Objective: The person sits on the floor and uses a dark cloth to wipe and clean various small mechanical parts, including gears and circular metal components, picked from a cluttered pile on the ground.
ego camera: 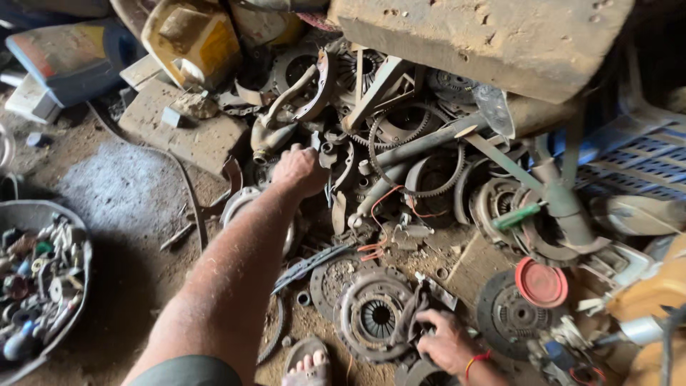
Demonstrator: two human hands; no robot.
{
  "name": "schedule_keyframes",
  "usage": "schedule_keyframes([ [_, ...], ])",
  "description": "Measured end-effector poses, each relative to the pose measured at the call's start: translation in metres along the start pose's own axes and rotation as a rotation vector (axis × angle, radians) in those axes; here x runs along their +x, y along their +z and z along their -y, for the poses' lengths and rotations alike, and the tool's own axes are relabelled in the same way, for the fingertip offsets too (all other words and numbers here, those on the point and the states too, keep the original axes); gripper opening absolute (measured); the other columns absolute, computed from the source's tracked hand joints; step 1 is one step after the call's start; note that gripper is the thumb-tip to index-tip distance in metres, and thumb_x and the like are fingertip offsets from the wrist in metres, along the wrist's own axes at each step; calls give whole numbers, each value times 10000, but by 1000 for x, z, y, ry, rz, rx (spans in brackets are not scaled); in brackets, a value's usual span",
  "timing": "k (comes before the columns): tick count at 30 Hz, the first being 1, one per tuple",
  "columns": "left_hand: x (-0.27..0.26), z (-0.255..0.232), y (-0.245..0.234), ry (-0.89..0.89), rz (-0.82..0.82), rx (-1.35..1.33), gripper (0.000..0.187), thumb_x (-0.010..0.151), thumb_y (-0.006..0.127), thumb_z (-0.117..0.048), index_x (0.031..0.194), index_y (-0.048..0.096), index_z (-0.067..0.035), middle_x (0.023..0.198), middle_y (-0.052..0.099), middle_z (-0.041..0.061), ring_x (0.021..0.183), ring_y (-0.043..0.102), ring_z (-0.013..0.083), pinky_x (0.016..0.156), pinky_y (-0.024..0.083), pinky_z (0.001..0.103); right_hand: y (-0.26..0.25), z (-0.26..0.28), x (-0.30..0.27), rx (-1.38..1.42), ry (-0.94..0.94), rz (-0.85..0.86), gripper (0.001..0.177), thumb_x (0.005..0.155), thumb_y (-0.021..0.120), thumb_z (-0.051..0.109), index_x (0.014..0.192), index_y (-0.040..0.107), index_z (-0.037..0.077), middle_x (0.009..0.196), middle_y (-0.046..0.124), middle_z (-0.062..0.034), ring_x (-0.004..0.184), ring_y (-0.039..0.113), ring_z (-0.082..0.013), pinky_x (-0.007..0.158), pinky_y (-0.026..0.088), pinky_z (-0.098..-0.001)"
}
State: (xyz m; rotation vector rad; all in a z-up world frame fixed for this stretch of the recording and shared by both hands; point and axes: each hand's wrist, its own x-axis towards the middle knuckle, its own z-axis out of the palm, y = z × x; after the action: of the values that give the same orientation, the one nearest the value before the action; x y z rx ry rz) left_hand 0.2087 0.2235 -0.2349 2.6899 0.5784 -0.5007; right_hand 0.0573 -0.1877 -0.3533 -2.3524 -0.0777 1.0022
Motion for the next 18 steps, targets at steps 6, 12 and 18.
schedule_keyframes([
  [6, 58, -3, -8, 14, 5, 31, 562, 905, 675, -478, 1327, 598, -113, 1443, 477, 144, 1339, 466, 348, 1093, 465, 464, 44, -36, 20, 146, 109, 31, 516, 639, 764, 157, 1152, 716, 178, 1007, 760, -89, 989, 734, -232, 903, 558, -329],
  [12, 98, -27, 16, 150, 113, 258, 385, 892, 637, -204, 1266, 673, -123, 1593, 320, 162, 1427, 368, 356, 1048, 482, 470, 65, -98, 62, 140, -189, 99, 264, 666, 758, 163, 926, 716, 144, 959, 747, -54, 962, 728, -201, 891, 553, -317],
  [18, 124, -43, 28, 164, 303, 309, 340, 923, 591, -199, 1246, 667, -124, 1378, 523, 147, 1227, 536, 319, 951, 527, 444, 89, -92, 72, 51, 157, 48, 253, 669, 771, 159, 916, 715, 161, 931, 730, -57, 924, 722, -204, 859, 548, -327],
])
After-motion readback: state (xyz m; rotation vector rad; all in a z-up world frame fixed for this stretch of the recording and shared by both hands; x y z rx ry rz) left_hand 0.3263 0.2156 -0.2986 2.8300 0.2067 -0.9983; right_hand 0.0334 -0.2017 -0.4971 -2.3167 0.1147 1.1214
